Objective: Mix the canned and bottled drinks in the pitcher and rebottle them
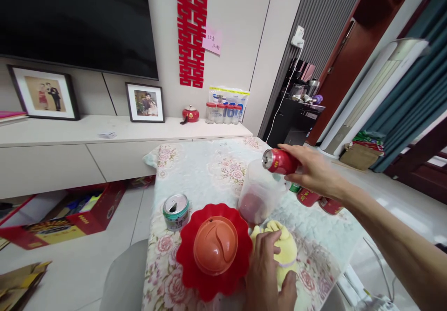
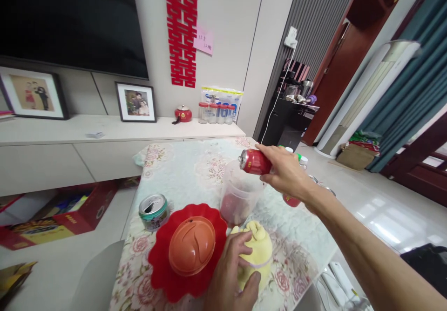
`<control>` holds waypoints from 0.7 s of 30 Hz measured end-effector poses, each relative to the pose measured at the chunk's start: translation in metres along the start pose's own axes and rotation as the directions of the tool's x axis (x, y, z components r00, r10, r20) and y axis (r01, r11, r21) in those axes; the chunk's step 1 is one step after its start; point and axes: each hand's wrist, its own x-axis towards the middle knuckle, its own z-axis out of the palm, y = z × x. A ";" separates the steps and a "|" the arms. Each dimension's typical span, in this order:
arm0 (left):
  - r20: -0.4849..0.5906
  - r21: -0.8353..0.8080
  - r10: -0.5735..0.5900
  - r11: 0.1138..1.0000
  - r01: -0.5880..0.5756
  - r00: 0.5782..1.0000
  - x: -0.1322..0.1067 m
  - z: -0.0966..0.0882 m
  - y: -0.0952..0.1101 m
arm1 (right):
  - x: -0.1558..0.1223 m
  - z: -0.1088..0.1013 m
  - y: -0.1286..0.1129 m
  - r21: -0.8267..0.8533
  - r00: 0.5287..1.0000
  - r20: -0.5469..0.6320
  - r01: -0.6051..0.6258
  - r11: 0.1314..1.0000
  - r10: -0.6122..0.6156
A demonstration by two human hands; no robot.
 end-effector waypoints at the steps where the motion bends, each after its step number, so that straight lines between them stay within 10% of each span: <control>1: -0.023 -0.015 0.016 1.000 -0.017 1.000 0.000 -0.005 0.004 | -0.007 -0.004 0.001 0.077 0.999 -0.020 -0.041 0.996 0.042; 7: -0.129 -0.076 0.149 0.984 -0.159 0.980 0.001 -0.050 0.028 | -0.087 -0.008 -0.023 0.749 0.926 0.193 -0.352 0.562 0.323; 15: -0.086 0.115 0.145 0.984 -0.135 0.986 -0.012 -0.068 0.040 | -0.133 0.038 -0.083 0.843 0.886 0.464 -0.437 0.314 -0.009; 21: -0.252 0.336 0.215 0.934 -0.123 0.943 -0.001 -0.106 0.060 | -0.139 0.056 -0.061 0.820 0.928 0.332 -0.372 0.435 0.167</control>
